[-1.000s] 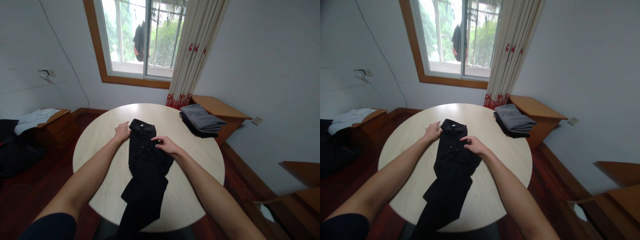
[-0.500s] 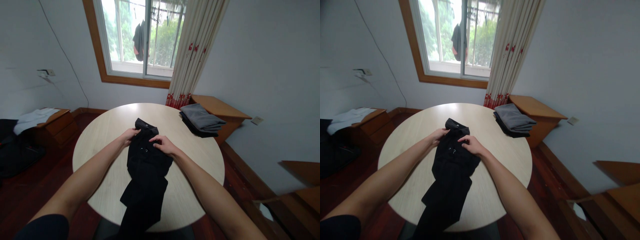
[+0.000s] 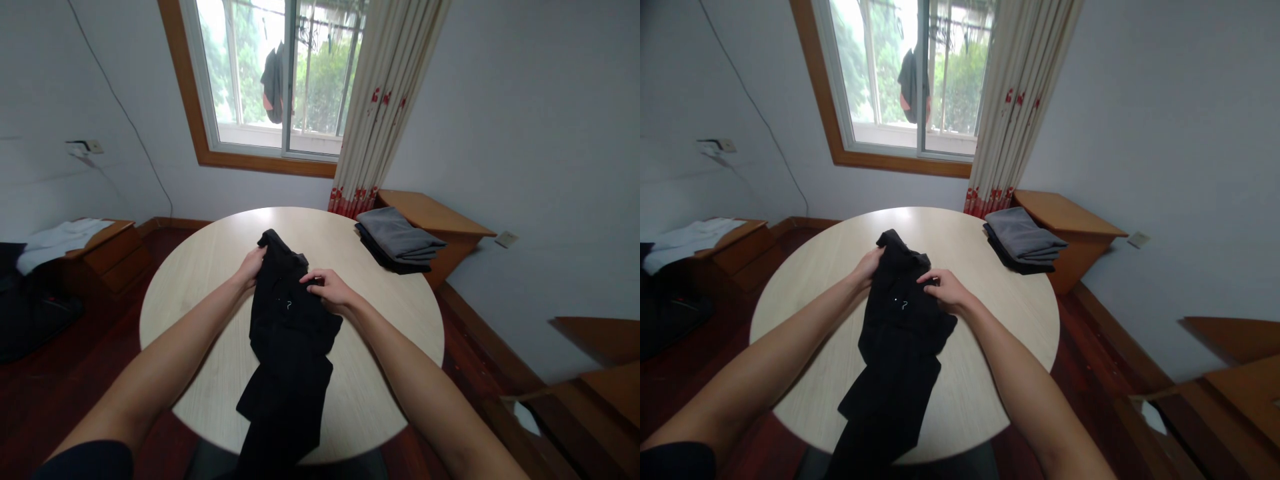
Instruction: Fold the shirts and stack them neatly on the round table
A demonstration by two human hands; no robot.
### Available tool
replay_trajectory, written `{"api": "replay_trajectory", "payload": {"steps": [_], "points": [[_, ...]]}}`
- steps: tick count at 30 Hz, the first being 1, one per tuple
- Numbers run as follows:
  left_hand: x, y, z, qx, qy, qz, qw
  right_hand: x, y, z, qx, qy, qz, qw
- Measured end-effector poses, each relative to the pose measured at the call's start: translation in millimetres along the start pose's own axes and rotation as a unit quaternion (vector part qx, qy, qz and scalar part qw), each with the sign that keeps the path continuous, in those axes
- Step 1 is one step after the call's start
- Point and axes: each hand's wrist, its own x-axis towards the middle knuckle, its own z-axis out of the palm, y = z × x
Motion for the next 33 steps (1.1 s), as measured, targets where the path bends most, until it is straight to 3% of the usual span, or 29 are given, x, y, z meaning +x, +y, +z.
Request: {"api": "replay_trajectory", "payload": {"steps": [3,7,12,15,18,21,23,28,30,33], "points": [[8,10,-11.6,-0.04,0.07,0.044,0.996,0,1,-19,0.036,0.044,0.029,0.998],[14,22,-27.2,-0.062,0.118,0.095,0.986,-1,3,-45,0.053,0.129,0.054,0.989],[19,32,-44.4,0.03,0.181,0.176,0.967,-2,14,-70,0.045,0.265,0.053,0.962],[20,35,-48.5,0.093,0.175,0.232,0.952,-1,22,-79,-0.033,0.347,0.026,0.937],[18,31,-49.2,0.152,0.116,0.251,0.949,-1,29,-81,-0.117,0.392,-0.007,0.913],[17,24,-55.0,0.253,0.047,0.233,0.938,1,36,-80,-0.105,0.373,0.019,0.922],[17,20,-63.7,0.358,0.031,0.201,0.911,1,41,-79,-0.072,0.351,0.057,0.932],[13,13,-76.5,0.624,0.046,0.077,0.776,-5,45,-80,-0.103,0.293,0.163,0.936],[10,10,-69.1,0.685,0.041,0.066,0.724,-8,42,-80,-0.122,0.243,0.2,0.941],[4,4,-50.2,0.725,0.02,0.084,0.684,-11,34,-75,-0.128,0.152,0.204,0.959]]}}
